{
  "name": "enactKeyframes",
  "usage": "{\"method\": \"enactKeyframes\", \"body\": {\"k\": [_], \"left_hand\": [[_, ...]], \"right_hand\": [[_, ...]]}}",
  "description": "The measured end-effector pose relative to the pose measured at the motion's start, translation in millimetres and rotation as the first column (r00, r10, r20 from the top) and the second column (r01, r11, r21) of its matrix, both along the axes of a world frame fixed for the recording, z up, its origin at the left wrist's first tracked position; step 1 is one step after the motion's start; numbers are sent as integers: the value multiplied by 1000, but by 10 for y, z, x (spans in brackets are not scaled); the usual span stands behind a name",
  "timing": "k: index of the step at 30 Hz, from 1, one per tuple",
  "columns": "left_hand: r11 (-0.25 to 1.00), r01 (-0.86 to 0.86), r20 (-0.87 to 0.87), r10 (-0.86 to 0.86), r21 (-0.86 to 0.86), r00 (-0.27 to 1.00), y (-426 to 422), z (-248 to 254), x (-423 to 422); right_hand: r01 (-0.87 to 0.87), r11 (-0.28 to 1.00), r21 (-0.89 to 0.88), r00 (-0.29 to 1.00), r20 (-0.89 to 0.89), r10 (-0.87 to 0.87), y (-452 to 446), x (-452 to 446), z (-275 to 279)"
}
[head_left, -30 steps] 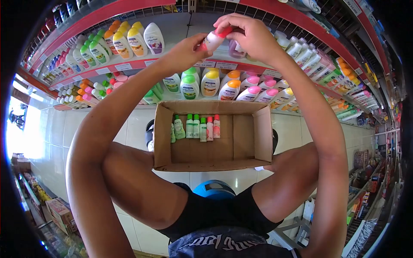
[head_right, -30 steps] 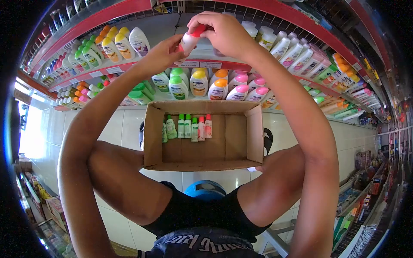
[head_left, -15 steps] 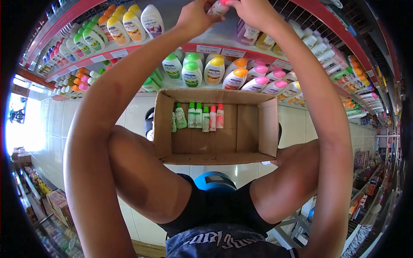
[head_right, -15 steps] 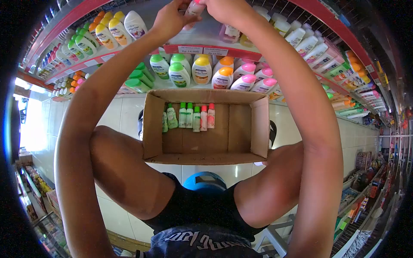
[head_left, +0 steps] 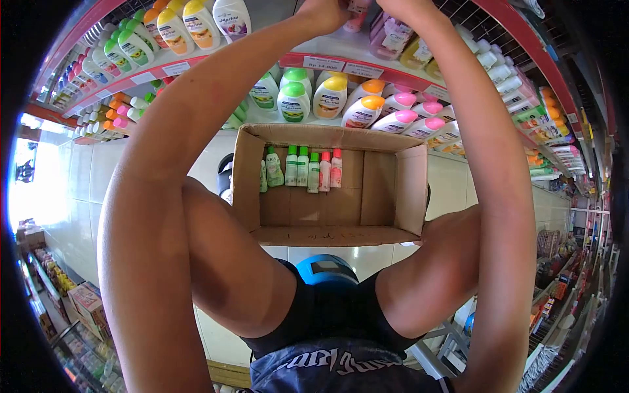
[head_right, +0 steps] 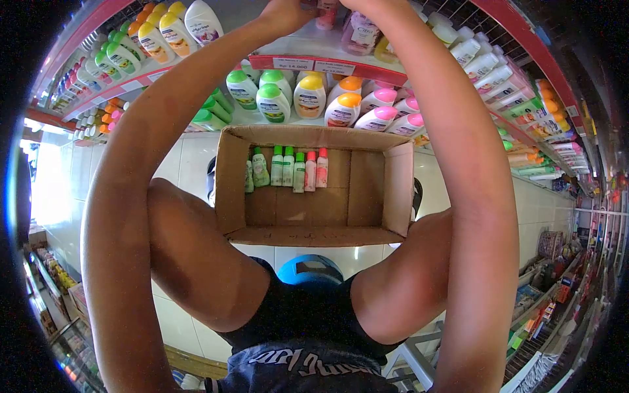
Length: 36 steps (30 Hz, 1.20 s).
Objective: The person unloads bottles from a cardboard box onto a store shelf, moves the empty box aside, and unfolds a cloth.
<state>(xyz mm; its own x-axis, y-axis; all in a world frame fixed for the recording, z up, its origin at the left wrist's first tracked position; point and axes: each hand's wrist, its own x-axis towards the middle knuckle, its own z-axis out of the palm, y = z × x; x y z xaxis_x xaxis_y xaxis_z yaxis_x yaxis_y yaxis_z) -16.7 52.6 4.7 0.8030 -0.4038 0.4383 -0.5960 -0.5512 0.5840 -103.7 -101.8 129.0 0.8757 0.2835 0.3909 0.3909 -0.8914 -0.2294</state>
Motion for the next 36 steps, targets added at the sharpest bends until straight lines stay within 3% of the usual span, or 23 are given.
{"method": "enactKeyframes", "body": {"k": [2, 3, 5, 8, 9, 10, 11, 12, 14, 15, 17, 21, 24, 25, 26, 27, 30, 32, 36], "left_hand": [[972, 35, 486, -146, 231, 861, -64, -175, 271], [972, 37, 486, -149, 233, 861, -84, -180, 266], [998, -62, -2, 62, 10, 998, -90, 175, -127], [996, -77, -30, 78, 36, 996, -142, 72, -27], [996, -77, -28, 78, 37, 997, -149, 18, 58], [922, -75, 288, -41, 381, 957, -159, -111, 247], [732, -179, 511, -258, 657, 820, -157, -139, 299], [732, -178, 510, -258, 657, 821, -175, -182, 329], [898, -96, 370, -79, 430, 926, -215, -172, 288], [898, -95, 370, -79, 430, 925, -207, -156, 281], [821, -98, 460, -212, 563, 862, -190, -154, 304], [783, -142, 436, -177, 605, 882, -254, -137, 326], [702, -151, 434, -244, 696, 867, -313, -98, 309], [880, -72, 276, -69, 470, 959, -362, -106, 267], [980, -59, 56, 49, 189, 997, -391, -110, 234], [981, -58, 56, 48, 188, 997, -391, -99, 220], [945, -51, 152, 2, 322, 988, -357, -62, 216], [685, -147, 420, -251, 713, 872, -336, -86, 287], [716, -114, 373, -215, 688, 903, -354, -137, 337]], "right_hand": [[50, 998, -37, 998, 42, -49, 2, -6, 15], [53, 998, -35, 998, 41, -51, 6, -8, 38], [103, 990, -92, 992, -60, -109, 48, -36, 116], [117, 993, 35, 993, -1, -117, -11, 21, 20], [117, 992, 37, 993, 0, -117, -18, 38, 28], [148, 985, 84, 987, -75, -142, 4, 31, 64], [183, 975, 127, 975, -151, -163, 21, 22, 92], [183, 975, 127, 975, -152, -163, 35, 7, 117], [194, 969, 152, 966, -200, -162, 34, -3, 142], [194, 969, 152, 966, -199, -162, 21, 23, 114], [152, 988, 39, 987, -64, -150, 1, 75, 47], [231, 971, 58, 965, -140, -222, 19, 69, 101], [231, 971, -67, 966, -101, -237, -12, 172, 70], [242, 967, -83, 964, -92, -250, -9, 179, 74], [254, 962, -99, 961, -83, -262, -12, 183, 76], [255, 962, -100, 961, -83, -263, -15, 182, 74], [277, 960, 52, 954, -133, -268, -14, 181, 65], [268, 961, -71, 957, -94, -274, -18, 196, 60], [293, 956, -5, 947, -136, -291, -2, 182, 82]]}}
